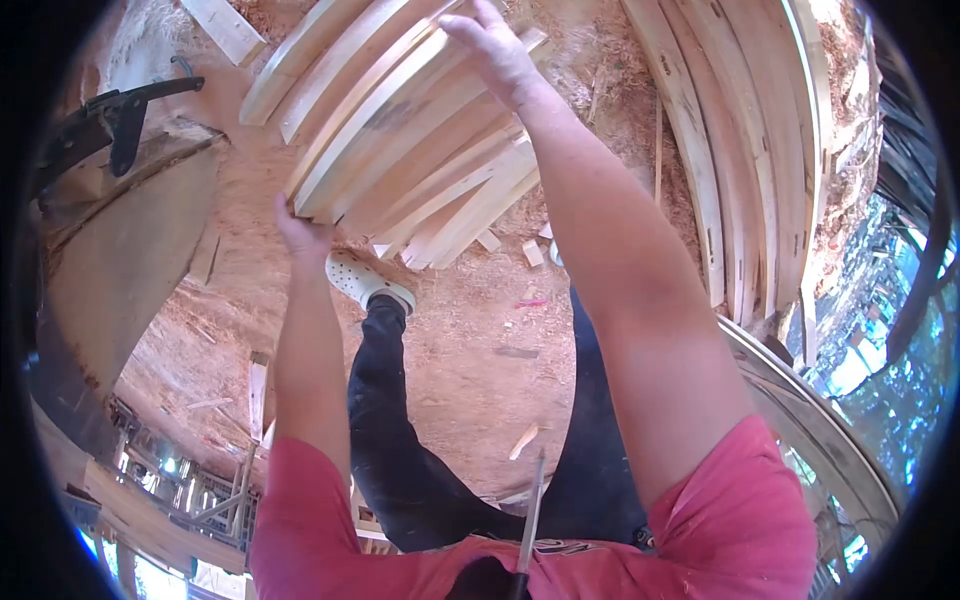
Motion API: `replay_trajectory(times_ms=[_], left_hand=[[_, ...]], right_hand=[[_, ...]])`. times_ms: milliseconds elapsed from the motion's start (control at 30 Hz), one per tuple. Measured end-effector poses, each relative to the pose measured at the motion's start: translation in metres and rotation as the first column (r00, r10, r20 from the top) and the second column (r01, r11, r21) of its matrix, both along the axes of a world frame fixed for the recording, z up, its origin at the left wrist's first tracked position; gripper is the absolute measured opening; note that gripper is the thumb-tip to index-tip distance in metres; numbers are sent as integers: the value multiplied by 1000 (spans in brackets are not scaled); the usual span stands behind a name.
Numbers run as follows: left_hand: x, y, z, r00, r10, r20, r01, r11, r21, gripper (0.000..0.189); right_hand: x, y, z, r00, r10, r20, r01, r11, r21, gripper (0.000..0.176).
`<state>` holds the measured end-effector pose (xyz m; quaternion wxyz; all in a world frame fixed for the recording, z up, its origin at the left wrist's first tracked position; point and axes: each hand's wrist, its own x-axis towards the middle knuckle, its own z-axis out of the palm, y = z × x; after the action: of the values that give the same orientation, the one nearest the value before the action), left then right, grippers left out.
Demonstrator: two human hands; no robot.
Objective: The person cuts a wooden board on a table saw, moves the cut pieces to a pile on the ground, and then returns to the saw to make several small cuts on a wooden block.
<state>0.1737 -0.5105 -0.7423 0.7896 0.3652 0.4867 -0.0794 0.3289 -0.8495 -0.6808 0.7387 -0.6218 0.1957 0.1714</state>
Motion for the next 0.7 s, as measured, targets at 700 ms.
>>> replay_trajectory(times_ms=[700], left_hand=[[-24,-12,32,979,94,183,-83,994,-65,49]], right_hand=[[-10,-2,25,968,245,60,-250,961,119,64]])
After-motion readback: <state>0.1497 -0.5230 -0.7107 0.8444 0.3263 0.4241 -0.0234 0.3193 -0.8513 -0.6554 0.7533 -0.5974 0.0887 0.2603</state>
